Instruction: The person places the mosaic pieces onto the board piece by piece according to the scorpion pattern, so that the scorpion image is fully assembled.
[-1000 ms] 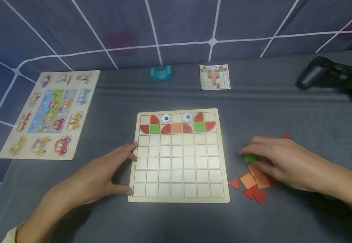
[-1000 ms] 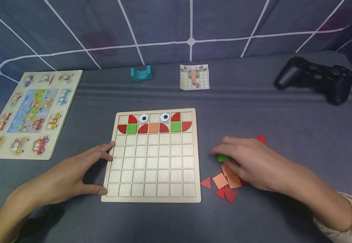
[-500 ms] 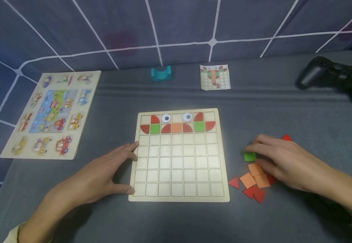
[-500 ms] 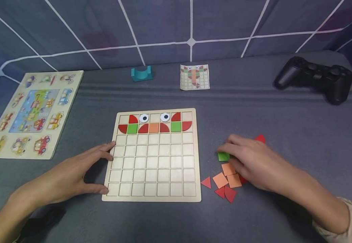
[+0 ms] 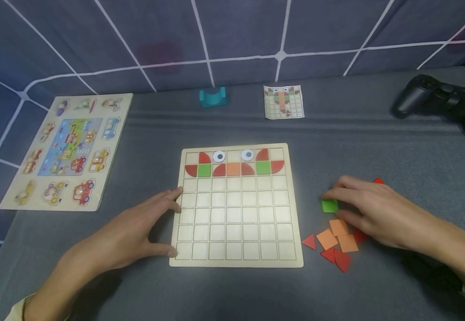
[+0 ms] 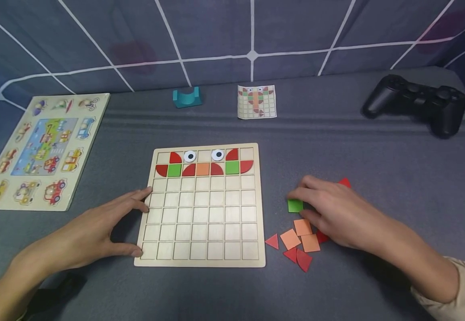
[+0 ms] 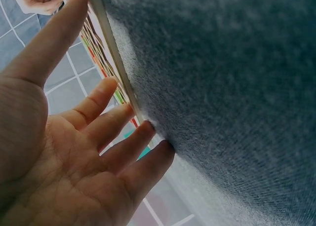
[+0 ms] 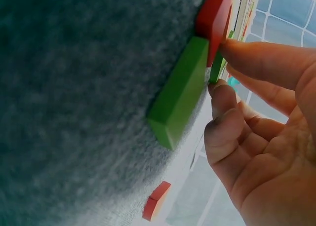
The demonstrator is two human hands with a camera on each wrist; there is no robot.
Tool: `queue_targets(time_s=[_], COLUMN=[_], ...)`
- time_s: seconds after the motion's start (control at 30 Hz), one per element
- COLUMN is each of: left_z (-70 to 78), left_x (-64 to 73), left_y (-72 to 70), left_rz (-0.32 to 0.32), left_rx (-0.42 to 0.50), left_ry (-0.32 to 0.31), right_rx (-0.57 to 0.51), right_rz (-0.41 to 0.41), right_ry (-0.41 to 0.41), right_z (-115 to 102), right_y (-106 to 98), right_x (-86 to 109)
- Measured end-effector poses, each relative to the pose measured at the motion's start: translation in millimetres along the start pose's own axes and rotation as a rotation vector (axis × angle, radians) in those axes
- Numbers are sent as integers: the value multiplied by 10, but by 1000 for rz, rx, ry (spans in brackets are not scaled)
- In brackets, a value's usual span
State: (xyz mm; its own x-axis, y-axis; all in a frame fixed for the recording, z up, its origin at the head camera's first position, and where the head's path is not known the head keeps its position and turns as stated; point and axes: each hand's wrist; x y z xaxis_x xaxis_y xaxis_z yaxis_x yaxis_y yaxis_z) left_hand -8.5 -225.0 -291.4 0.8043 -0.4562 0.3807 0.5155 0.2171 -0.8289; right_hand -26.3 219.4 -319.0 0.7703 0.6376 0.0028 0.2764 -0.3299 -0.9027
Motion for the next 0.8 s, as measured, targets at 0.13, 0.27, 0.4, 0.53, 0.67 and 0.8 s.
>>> queue_targets(time_s=[0.13, 0.27, 0.4, 0.53, 0.67, 0.8], left_z=[1, 3, 6, 13, 12, 7], left_x=[-1, 4, 3, 1, 6, 5], left_y=[1, -1, -4, -6, -6, -7], left_rz=[4, 4, 0, -3, -4, -5], left_rx=[-3, -2, 0, 3, 1, -3], left_ry=[3, 4, 0, -10, -16, -6], right_rx=[8, 11, 7, 0, -32, -73], right_rz=[5, 21, 33, 61, 91, 82], right_ry=[-3, -16, -17, -32, -87, -110], right_z=[6, 5, -27, -93, -192, -306], right_y=[-6, -17, -42, -56, -39, -27], right_x=[-4, -19, -61, -150, -292, -456])
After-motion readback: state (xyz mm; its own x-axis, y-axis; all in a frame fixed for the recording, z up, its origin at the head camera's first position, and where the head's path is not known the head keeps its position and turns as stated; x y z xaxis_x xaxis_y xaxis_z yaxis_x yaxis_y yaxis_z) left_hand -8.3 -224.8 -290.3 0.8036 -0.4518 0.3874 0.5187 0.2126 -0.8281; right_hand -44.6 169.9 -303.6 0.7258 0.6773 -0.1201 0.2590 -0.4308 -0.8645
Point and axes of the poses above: each hand's wrist, its own x-axis away from the middle knuckle, its own y-axis out of the palm, z = x × y, and after that the axes turned 1 degree about -y, right-handed
